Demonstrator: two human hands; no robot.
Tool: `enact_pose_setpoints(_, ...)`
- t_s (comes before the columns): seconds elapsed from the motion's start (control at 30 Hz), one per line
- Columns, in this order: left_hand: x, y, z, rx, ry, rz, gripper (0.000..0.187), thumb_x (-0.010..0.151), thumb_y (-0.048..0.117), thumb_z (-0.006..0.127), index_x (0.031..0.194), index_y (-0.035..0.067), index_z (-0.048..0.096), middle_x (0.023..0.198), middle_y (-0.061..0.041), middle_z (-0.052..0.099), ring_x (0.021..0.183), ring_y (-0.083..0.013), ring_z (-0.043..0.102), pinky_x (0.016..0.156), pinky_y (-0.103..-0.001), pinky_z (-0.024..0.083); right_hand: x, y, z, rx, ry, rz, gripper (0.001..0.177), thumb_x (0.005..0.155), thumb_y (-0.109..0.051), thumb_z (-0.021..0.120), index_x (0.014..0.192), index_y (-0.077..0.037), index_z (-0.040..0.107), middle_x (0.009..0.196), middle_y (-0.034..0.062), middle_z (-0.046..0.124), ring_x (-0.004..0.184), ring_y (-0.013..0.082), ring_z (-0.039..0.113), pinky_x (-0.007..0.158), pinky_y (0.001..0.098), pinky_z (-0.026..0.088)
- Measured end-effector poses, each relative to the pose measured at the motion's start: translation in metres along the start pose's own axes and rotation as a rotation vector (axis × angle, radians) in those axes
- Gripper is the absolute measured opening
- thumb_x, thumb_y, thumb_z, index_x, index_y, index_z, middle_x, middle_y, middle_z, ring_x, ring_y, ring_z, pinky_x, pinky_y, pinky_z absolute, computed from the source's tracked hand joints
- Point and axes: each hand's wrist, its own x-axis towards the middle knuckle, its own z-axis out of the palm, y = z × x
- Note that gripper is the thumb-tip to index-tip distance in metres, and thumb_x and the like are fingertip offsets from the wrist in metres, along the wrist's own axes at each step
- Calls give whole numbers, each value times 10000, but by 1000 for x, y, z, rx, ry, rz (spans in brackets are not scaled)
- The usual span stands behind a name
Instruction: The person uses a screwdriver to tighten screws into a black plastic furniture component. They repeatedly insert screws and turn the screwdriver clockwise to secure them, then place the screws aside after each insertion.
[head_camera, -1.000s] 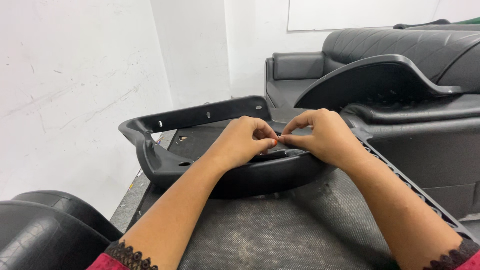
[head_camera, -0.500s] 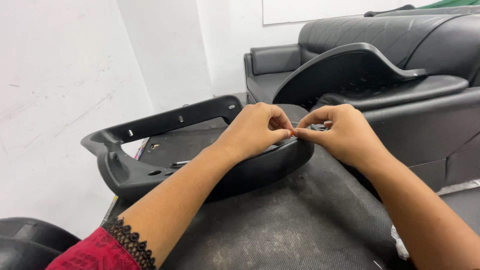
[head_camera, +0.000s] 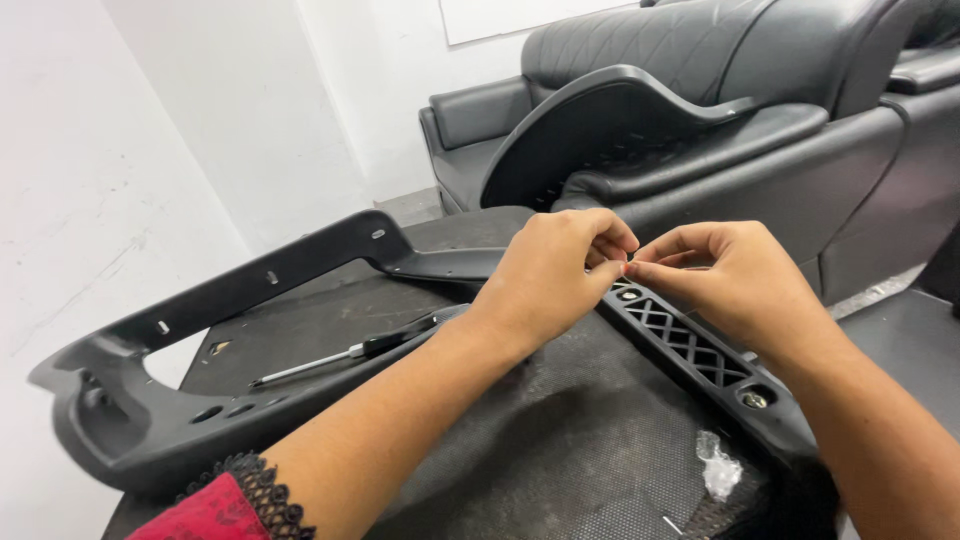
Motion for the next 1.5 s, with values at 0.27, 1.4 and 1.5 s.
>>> enact_pose_setpoints(0.27,27,-5,69,-92,-114,24,205,826,47,694,1027,14,722,974,-126,773,888,-209,773,822,-312,605,0,76,-29,102,116,88,262,808,-224,803,967,-16,812,857,81,792,758,115,646,683,262,480)
enact_pose_setpoints(1.4,75,7,202,69,-842,-123,616,629,213,897,1204,108,706,1224,-105,716,1146,-255,679,957,-376,536,-120,395,-79,-746,697,553,218,859,-467,821,908,-257,848,1091,133,711,1217,396,489,1022,597,376)
enact_pose_setpoints(1.5,74,10,201,102,-854,-141,619,643,228,891,1220,122,696,1246,-100,705,1167,-258,671,972,-384,526,-121,392,-78,-733,682,567,190,873,-458,816,905,-272,845,1095,124,709,1239,395,469,1034,598,352)
